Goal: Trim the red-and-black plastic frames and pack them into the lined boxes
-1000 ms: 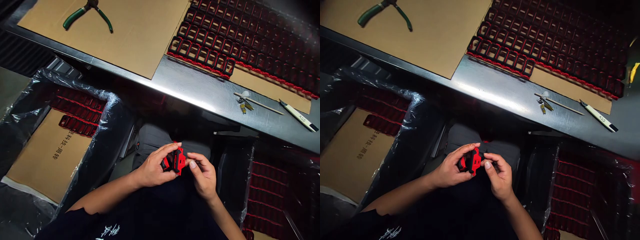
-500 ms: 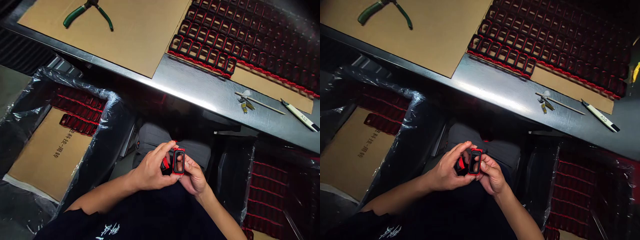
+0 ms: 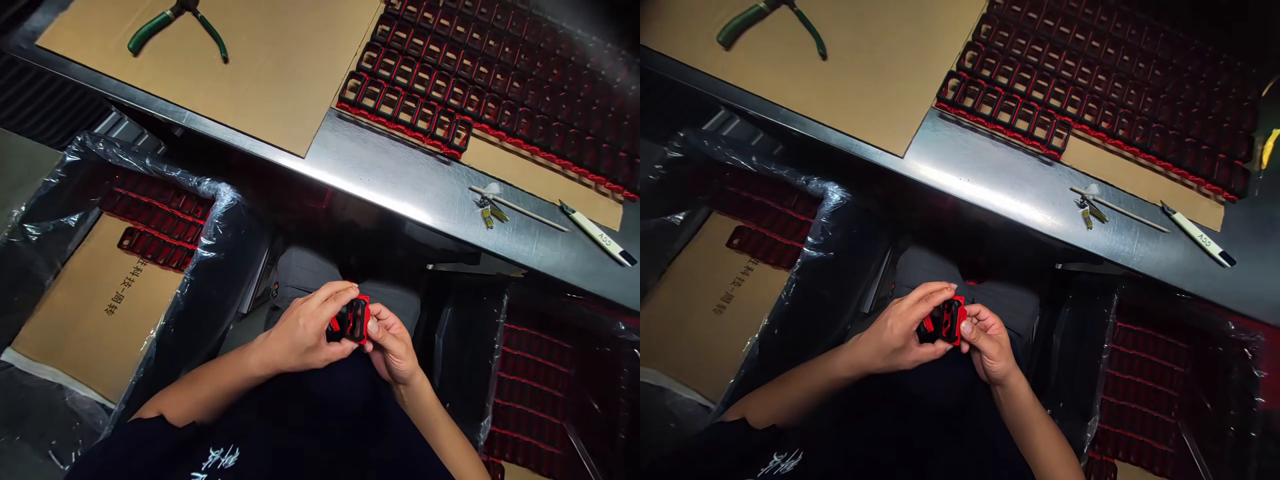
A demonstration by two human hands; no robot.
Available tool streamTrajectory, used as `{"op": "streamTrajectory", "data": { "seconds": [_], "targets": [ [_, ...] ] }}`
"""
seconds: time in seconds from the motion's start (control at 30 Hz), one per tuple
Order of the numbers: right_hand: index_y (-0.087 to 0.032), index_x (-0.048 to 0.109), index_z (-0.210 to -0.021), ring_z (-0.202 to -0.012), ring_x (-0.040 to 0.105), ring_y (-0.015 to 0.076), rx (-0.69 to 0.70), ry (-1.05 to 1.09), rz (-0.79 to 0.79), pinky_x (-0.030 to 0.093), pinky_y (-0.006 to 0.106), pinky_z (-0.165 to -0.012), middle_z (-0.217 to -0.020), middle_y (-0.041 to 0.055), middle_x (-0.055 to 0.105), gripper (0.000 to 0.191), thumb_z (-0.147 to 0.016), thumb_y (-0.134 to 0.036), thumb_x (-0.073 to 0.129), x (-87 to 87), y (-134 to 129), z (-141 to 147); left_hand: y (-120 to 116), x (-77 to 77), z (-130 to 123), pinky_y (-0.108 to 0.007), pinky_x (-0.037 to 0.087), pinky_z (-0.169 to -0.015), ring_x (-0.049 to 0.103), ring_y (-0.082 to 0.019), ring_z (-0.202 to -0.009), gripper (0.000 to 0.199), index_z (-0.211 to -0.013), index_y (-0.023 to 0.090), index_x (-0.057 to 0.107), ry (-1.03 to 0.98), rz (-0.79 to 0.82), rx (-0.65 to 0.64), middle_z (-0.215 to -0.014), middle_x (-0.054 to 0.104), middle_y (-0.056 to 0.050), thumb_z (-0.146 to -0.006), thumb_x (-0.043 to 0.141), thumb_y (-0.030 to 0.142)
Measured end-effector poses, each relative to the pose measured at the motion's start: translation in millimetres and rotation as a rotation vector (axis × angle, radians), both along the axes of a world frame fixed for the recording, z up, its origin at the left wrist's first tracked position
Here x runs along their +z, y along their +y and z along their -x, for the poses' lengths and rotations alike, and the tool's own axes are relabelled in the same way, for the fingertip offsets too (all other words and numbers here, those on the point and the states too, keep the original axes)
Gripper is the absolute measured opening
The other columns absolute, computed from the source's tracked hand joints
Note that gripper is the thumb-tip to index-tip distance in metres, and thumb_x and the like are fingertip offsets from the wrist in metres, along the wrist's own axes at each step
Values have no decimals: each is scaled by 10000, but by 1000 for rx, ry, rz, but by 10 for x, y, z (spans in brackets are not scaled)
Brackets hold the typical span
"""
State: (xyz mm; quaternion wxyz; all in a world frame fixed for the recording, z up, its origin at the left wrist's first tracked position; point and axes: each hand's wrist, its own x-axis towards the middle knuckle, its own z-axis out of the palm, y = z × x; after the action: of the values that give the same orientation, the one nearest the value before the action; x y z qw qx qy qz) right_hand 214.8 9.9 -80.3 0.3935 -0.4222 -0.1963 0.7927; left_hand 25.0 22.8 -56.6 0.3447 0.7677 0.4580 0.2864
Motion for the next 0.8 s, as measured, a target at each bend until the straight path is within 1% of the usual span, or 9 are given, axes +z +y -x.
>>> {"op": "streamTrajectory", "data": {
  "seconds": [0.13,0.27,0.37,0.5,0.67,0.8],
  "targets": [
    [-195,698,-853,-457,396,67,10,-66,-40,346,205,-465,-615,-46,587,347,-711,-456,879,25,7,-7,3,-50,0,-428,620,-978,672,-295,-1215,715,-1430,195,465,-57,28,-6,-1363,636,-164,-773,743,237],
    [-194,687,-845,-459,394,74,24,-51,-35,358,214,-473,-590,-49,581,373,-695,-476,881,37,15,1,5,-77,9,-450,606,-994,678,-301,-1197,734,-1426,195,480,-117,100,-7,-1355,641,-169,-759,773,289],
    [-193,682,-827,-473,409,82,21,-33,-17,372,219,-487,-588,-46,583,379,-682,-474,889,48,28,9,2,-71,13,-442,608,-984,691,-296,-1166,733,-1419,201,482,-145,140,5,-1327,653,-161,-760,779,323],
    [-191,670,-796,-485,435,82,22,-4,-2,383,214,-501,-612,-36,609,370,-680,-462,892,57,38,15,-3,-65,17,-437,610,-979,689,-294,-1159,754,-1438,197,462,-154,124,20,-1318,651,-161,-771,775,355],
    [-190,693,-787,-484,459,83,19,10,4,390,216,-511,-603,-31,632,356,-684,-464,896,64,24,24,-1,-61,15,-439,609,-982,675,-308,-1180,725,-1440,176,487,-165,66,-2,-1339,634,-179,-787,763,328],
    [-193,724,-781,-488,473,91,39,-64,-66,413,222,-517,-570,-32,622,323,-716,-468,880,84,26,10,8,-77,17,-430,597,-997,663,-301,-1208,711,-1421,188,496,-162,80,-4,-1354,629,-173,-764,758,259]
  ]
}}
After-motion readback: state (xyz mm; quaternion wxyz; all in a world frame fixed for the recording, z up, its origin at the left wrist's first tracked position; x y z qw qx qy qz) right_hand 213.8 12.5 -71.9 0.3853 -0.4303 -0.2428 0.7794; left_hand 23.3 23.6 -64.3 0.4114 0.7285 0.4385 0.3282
